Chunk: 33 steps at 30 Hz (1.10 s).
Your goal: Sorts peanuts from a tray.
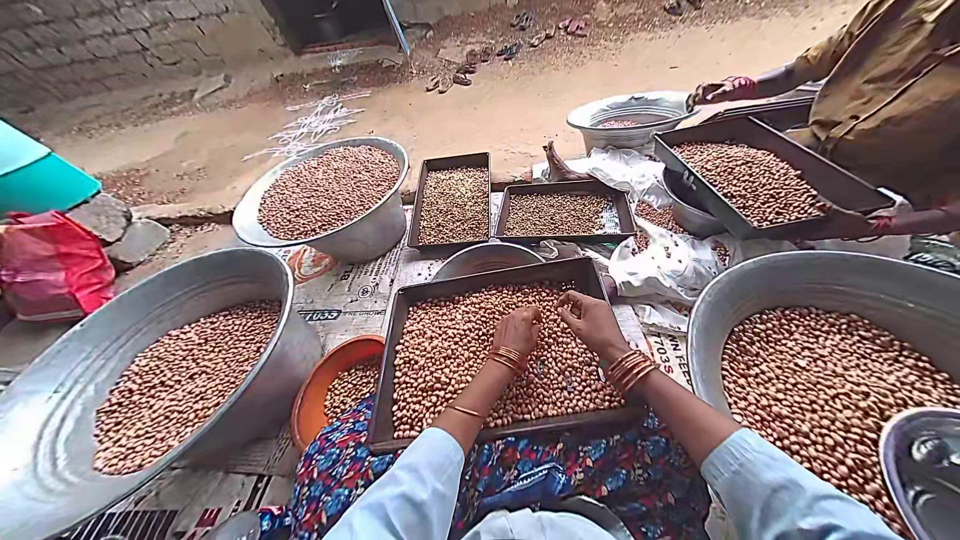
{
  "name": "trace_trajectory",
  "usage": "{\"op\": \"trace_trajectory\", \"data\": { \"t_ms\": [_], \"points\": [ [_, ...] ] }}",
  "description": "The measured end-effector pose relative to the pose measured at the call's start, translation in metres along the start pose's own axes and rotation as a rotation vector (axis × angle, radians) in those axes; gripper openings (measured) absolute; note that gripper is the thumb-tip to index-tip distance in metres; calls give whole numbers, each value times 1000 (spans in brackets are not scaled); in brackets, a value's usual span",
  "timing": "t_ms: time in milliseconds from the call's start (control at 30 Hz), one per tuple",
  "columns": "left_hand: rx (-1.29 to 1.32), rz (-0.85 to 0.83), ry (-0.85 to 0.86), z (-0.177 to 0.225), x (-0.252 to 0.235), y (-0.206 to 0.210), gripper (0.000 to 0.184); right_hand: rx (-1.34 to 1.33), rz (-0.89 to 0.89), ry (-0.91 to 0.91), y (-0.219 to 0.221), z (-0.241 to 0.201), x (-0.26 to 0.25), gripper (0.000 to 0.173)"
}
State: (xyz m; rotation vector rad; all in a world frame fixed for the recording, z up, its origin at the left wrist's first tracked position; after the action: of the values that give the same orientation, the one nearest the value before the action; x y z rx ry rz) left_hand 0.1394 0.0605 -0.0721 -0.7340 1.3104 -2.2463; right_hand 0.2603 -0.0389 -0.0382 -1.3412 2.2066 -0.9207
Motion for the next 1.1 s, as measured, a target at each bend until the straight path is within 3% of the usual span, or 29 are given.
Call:
{"op": "trace_trajectory", "data": {
  "t_ms": [133, 233, 300, 367, 433, 533, 633, 733, 833, 933, 1100],
  "points": [
    [209, -26, 22, -14, 7, -3, 30, 323, -164, -26, 8, -3, 6, 29],
    [872, -69, 111, -37, 24, -9, 12, 403, -215, -25, 10, -3, 9, 28],
    [1204, -257, 177, -49, 47, -11, 19, 431, -244, -29, 12, -2, 9, 28],
    [1123, -500, 207, -58, 78, -12, 24, 462, -267, -36, 16, -1, 8, 28],
    [800, -697, 248, -62, 103, -9, 32, 498, -290, -32, 20, -4, 6, 30],
    [360, -826, 277, -49, 113, 12, 36, 531, -317, -16, 24, -6, 8, 31],
    [350, -672, 253, -30, 90, 26, 34, 566, -338, 2, 27, -6, 10, 35],
    [456, -310, 83, -39, 59, 7, 35, 591, -358, 35, 30, -7, 13, 37],
    [347, -45, 9, -53, 46, -13, 39, 469, -376, 84, 24, 1, 16, 39],
    [332, -19, -14, -57, 60, -15, 30, 180, -324, 90, 17, 6, 10, 36],
    [191, -163, 27, -33, 92, 4, 27, -592, -328, 135, 32, 16, 0, 13]
  ]
}}
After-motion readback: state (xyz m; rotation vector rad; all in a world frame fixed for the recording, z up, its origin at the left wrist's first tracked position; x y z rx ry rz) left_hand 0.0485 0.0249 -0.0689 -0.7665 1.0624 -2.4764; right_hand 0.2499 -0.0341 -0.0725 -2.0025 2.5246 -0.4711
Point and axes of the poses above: each hand's wrist, its own x-axis away from the middle knuckle, its own y-axis out of the palm, z = x × y, the point moved 5 cm from there along -x, towards the middle knuckle, and after that the axes turned 1 degree about x, right-handed, at the moved point
